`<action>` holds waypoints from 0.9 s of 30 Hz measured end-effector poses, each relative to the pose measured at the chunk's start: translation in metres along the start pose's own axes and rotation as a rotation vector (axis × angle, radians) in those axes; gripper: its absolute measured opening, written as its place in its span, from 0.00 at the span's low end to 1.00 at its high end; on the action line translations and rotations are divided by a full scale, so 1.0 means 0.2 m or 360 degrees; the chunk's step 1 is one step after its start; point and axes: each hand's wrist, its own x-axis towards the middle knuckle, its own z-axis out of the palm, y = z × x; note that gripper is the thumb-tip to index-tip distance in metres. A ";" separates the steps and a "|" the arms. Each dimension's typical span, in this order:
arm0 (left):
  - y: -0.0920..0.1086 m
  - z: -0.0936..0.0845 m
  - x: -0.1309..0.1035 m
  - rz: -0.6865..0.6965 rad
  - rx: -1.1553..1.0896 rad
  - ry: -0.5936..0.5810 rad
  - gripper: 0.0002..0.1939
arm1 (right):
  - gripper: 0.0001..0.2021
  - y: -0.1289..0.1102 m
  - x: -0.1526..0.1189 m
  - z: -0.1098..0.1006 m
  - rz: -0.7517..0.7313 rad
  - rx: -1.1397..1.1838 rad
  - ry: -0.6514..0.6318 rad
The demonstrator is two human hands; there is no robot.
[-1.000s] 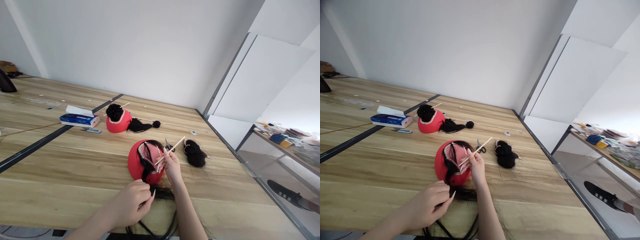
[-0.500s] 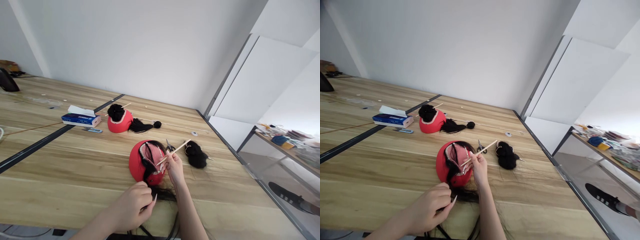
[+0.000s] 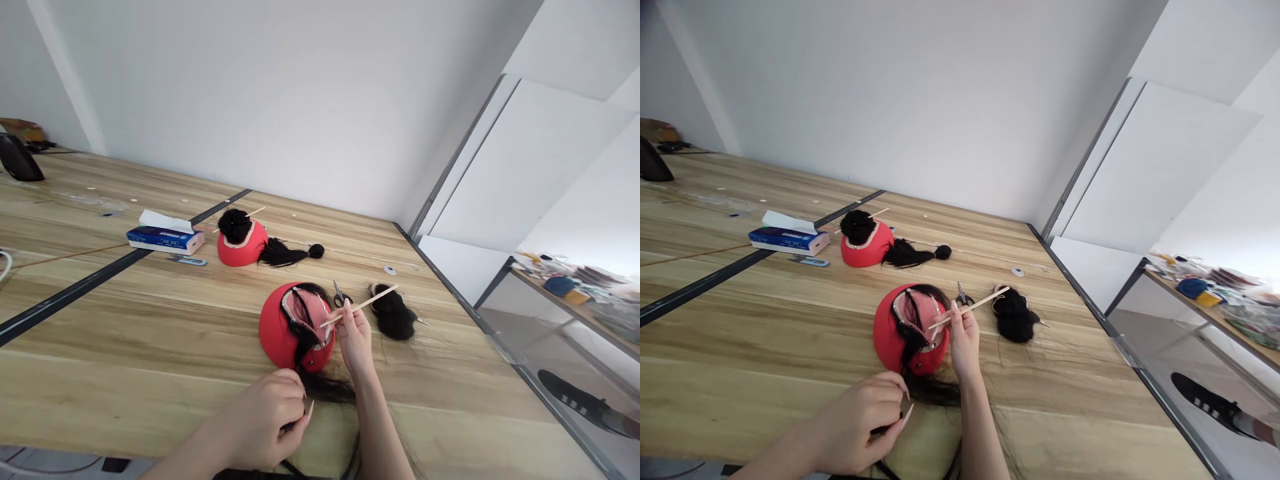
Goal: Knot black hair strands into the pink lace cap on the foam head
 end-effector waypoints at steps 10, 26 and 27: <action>-0.04 -0.01 -0.01 0.0016 0.0153 0.0123 0.15 | 0.16 0.01 0.00 -0.01 0.0002 0.0042 -0.0047; -0.03 0.01 -0.06 0.0191 -0.0150 0.0180 0.14 | 0.18 0.02 0.00 0.03 0.0084 0.0150 -0.0008; -0.04 0.01 -0.07 0.0177 -0.0151 0.0154 0.14 | 0.18 0.02 0.01 0.03 0.0089 0.0154 -0.0010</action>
